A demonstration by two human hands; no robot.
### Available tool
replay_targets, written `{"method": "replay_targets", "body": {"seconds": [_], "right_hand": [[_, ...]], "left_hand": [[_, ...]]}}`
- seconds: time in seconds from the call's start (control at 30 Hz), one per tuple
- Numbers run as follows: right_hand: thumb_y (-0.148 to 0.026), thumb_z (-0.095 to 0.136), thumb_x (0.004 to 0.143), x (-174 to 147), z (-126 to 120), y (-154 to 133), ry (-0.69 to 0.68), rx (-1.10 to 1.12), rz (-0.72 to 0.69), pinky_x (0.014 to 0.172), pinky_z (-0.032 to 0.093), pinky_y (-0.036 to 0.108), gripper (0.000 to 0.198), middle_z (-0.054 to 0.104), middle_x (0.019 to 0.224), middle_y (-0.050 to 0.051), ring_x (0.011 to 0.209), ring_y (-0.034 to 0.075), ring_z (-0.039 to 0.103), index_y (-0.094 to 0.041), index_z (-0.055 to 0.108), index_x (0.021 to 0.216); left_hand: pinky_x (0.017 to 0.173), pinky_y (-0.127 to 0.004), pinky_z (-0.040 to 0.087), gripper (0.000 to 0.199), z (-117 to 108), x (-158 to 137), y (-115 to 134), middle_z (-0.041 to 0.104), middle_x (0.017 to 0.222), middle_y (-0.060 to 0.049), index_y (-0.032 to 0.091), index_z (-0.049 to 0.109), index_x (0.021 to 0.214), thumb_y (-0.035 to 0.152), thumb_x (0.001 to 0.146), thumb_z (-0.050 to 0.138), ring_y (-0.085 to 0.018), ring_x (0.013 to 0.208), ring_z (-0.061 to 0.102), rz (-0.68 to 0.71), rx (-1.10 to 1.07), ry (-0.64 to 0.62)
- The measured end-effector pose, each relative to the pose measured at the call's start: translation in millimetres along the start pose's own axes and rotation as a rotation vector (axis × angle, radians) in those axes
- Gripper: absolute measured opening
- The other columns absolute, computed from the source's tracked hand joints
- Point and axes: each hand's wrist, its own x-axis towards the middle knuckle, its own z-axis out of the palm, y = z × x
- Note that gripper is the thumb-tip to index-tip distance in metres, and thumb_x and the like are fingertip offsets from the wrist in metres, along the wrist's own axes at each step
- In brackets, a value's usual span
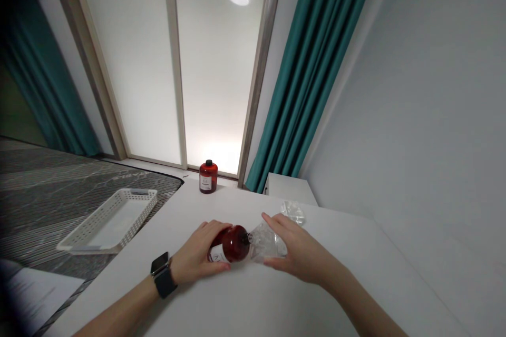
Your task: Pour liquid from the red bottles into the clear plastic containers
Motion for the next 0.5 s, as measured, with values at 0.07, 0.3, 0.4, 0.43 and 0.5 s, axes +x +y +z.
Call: {"method": "replay_targets", "body": {"seconds": [0.07,0.3,0.4,0.43,0.5], "right_hand": [[-0.047,0.068,0.081,-0.1,-0.9,-0.9,-0.004,-0.006,0.001,0.112,0.034,0.048,0.085,0.043,0.148,0.011,0.136,0.032,0.04,-0.026,0.027,0.152],[-0.053,0.066,0.082,-0.3,-2.3,-2.4,-0.008,-0.006,-0.02,0.113,0.034,0.047,0.085,0.044,0.147,0.012,0.136,0.031,0.04,-0.025,0.027,0.152],[-0.053,0.066,0.082,-0.1,-3.9,-3.7,-0.018,-0.005,-0.01,0.112,0.035,0.046,0.085,0.044,0.147,0.012,0.135,0.031,0.041,-0.024,0.027,0.152],[-0.053,0.066,0.082,0.0,-4.6,-4.4,-0.021,-0.005,-0.009,0.112,0.035,0.046,0.085,0.044,0.147,0.012,0.135,0.03,0.041,-0.024,0.027,0.152],[-0.052,0.066,0.082,0.2,-5.8,-5.7,-0.026,-0.002,-0.008,0.112,0.036,0.045,0.085,0.045,0.146,0.012,0.133,0.029,0.043,-0.023,0.027,0.152]], "left_hand": [[0.087,-0.044,0.044,0.072,0.2,-0.2,-0.3,0.062,0.118,-0.012,0.021,0.045,0.128,0.049,0.071,0.078,-0.032,0.101,0.059,-0.002,0.0,0.002],[0.085,-0.042,0.046,0.072,1.7,-0.5,-2.1,0.063,0.115,-0.011,0.021,0.047,0.127,0.048,0.069,0.079,-0.03,0.099,0.06,-0.002,0.011,0.02],[0.085,-0.042,0.046,0.072,1.9,-0.4,-1.9,0.063,0.114,-0.01,0.019,0.047,0.126,0.046,0.068,0.08,-0.03,0.098,0.06,0.002,0.008,0.017],[0.085,-0.042,0.047,0.072,1.8,-0.4,-1.9,0.063,0.114,-0.01,0.018,0.047,0.126,0.046,0.068,0.08,-0.03,0.099,0.06,0.003,0.007,0.016],[0.085,-0.042,0.047,0.073,1.8,-0.3,-1.9,0.063,0.114,-0.011,0.018,0.048,0.125,0.047,0.068,0.081,-0.03,0.099,0.061,0.001,0.006,0.015]]}}
